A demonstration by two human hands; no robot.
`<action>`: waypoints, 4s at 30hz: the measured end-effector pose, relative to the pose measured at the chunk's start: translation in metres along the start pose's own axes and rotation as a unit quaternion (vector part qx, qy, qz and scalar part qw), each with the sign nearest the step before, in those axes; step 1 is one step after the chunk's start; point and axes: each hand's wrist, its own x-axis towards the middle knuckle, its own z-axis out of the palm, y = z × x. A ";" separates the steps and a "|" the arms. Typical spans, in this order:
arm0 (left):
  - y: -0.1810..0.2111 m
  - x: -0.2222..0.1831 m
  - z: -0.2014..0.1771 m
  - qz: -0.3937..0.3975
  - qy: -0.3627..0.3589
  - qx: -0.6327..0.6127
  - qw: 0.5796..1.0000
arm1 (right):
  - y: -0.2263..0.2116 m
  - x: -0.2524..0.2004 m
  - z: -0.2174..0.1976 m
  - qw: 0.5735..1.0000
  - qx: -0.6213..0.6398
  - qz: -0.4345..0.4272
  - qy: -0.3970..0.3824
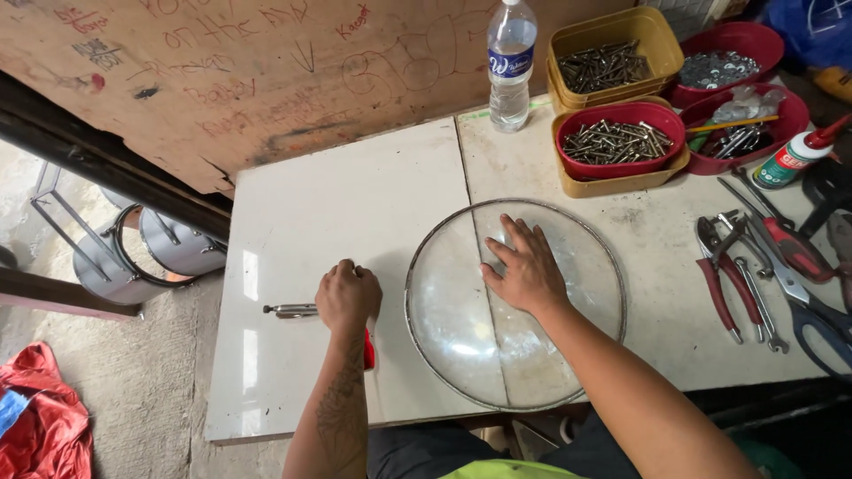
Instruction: Repairing a drum head by fastening screws on the hoop using a screwdriver
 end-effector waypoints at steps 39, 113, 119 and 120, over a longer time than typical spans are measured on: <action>-0.014 0.013 0.032 0.042 0.168 -0.002 0.985 | -0.005 0.000 -0.006 0.999 -0.014 0.013 -0.045; -0.018 0.027 0.037 -0.051 0.051 -0.019 0.997 | 0.242 0.115 -0.177 0.835 -0.315 0.351 -0.282; -0.023 0.028 0.042 -0.034 0.069 -0.018 0.997 | 0.241 0.130 -0.189 0.838 -0.333 0.347 -0.260; -0.023 0.028 0.041 -0.031 0.065 -0.018 0.997 | 0.239 0.135 -0.192 0.837 -0.339 0.346 -0.253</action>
